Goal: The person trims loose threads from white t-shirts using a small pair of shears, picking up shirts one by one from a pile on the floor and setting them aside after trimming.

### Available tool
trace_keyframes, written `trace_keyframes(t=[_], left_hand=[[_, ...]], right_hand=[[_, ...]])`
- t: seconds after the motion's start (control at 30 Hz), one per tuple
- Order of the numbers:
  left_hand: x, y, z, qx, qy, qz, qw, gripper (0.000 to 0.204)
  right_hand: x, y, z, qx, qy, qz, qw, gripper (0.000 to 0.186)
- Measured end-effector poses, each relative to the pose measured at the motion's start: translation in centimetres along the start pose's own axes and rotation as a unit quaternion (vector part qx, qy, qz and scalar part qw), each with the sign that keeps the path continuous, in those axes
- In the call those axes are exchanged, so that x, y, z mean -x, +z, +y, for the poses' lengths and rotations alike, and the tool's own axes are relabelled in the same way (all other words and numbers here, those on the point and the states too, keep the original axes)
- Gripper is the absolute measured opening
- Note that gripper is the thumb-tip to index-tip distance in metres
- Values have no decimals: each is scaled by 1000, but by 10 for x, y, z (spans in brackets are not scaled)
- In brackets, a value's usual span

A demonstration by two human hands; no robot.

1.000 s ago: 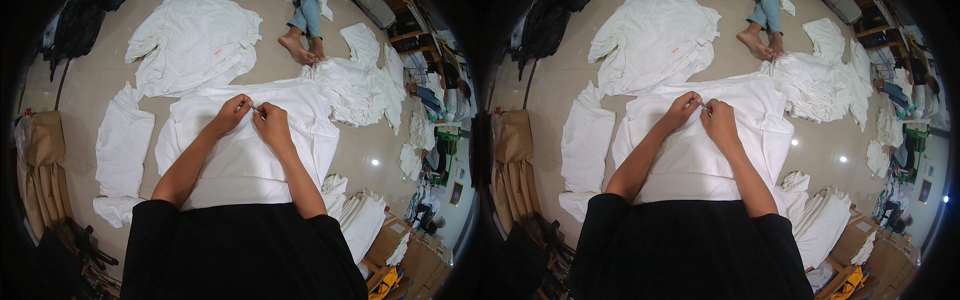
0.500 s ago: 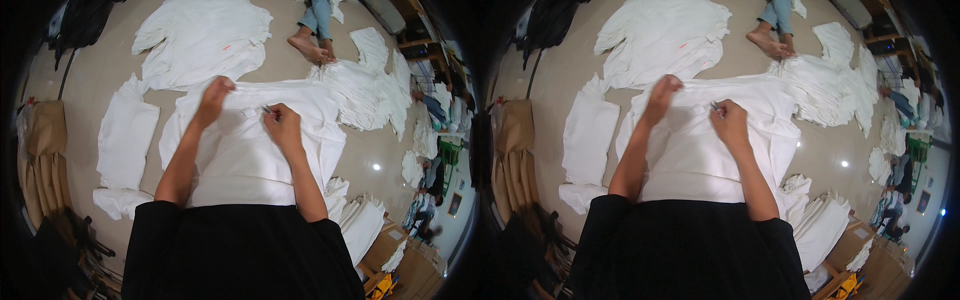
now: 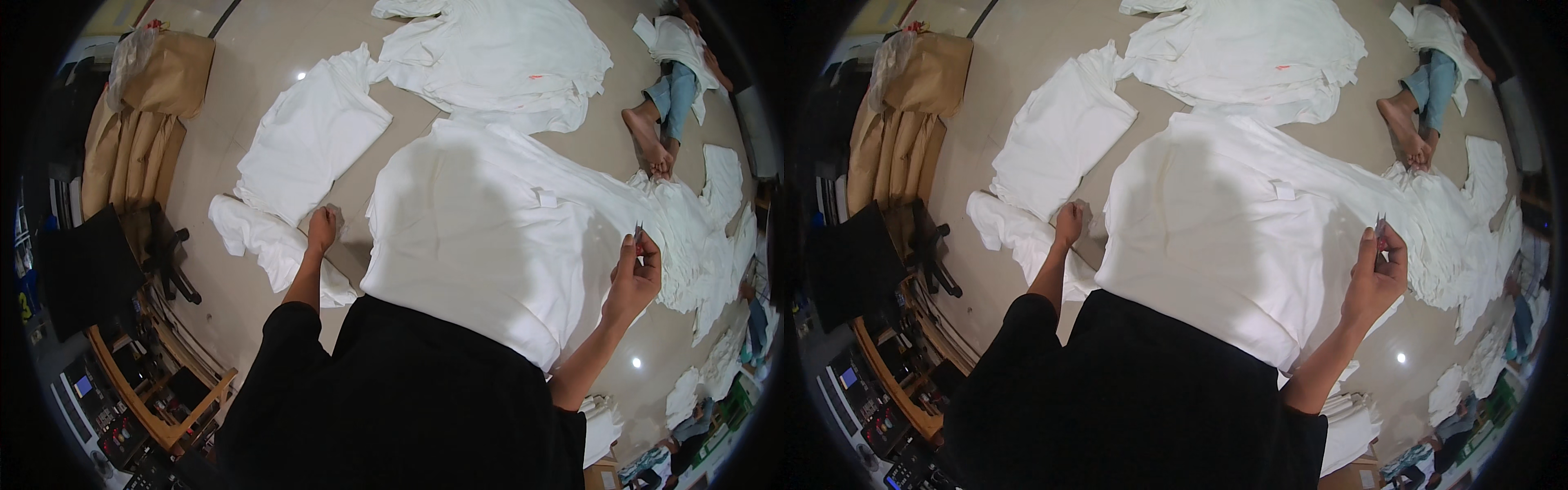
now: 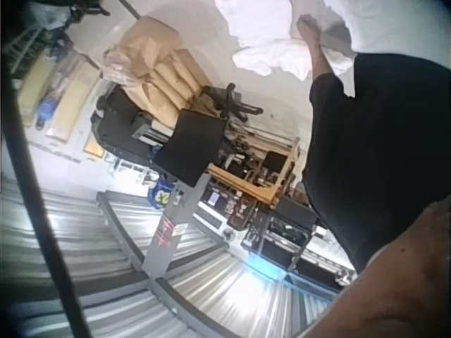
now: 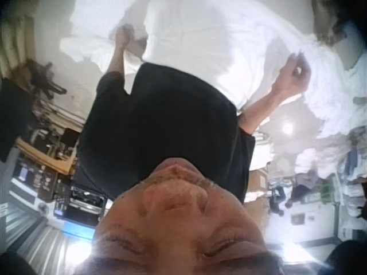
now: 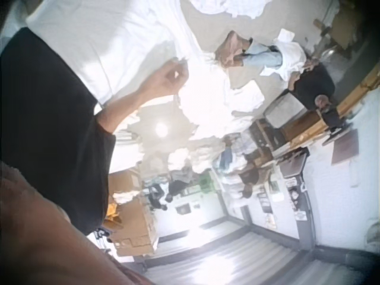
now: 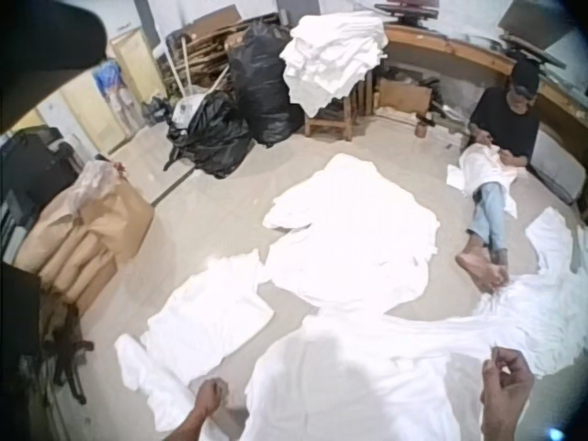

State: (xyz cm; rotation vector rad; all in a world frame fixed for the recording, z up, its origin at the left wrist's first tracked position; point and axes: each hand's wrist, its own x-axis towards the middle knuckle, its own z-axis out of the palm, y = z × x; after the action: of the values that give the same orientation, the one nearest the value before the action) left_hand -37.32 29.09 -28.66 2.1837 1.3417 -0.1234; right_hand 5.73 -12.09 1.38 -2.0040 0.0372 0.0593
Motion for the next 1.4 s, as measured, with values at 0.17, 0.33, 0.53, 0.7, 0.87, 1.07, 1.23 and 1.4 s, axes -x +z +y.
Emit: trace_keyframes(t=[0.17,0.33,0.53,0.7,0.87,1.07,1.23,1.4], left_hand=[[33,22,-25,27,56,5,998,14],[40,26,-33,87,33,-16,996,8],[42,28,-35,150,-70,-32,986,27],[46,42,-1,88,58,38,994,41],[28,63,-22,146,-47,30,988,37],[33,47,29,88,-25,162,983,31],[6,26,6,53,-54,254,964,31],[-30,17,14,26,-29,219,975,22]], right_hand=[[-5,5,-13,25,-14,-2,1000,30],[-2,11,-19,26,-22,-11,999,28],[-3,13,-8,20,-21,-24,999,28],[1,11,-6,22,-26,-35,999,29],[1,11,-4,21,-28,-52,998,29],[4,10,-6,37,-39,-40,998,28],[4,13,-8,35,-38,-42,998,27],[5,17,-14,32,-51,-57,997,26]])
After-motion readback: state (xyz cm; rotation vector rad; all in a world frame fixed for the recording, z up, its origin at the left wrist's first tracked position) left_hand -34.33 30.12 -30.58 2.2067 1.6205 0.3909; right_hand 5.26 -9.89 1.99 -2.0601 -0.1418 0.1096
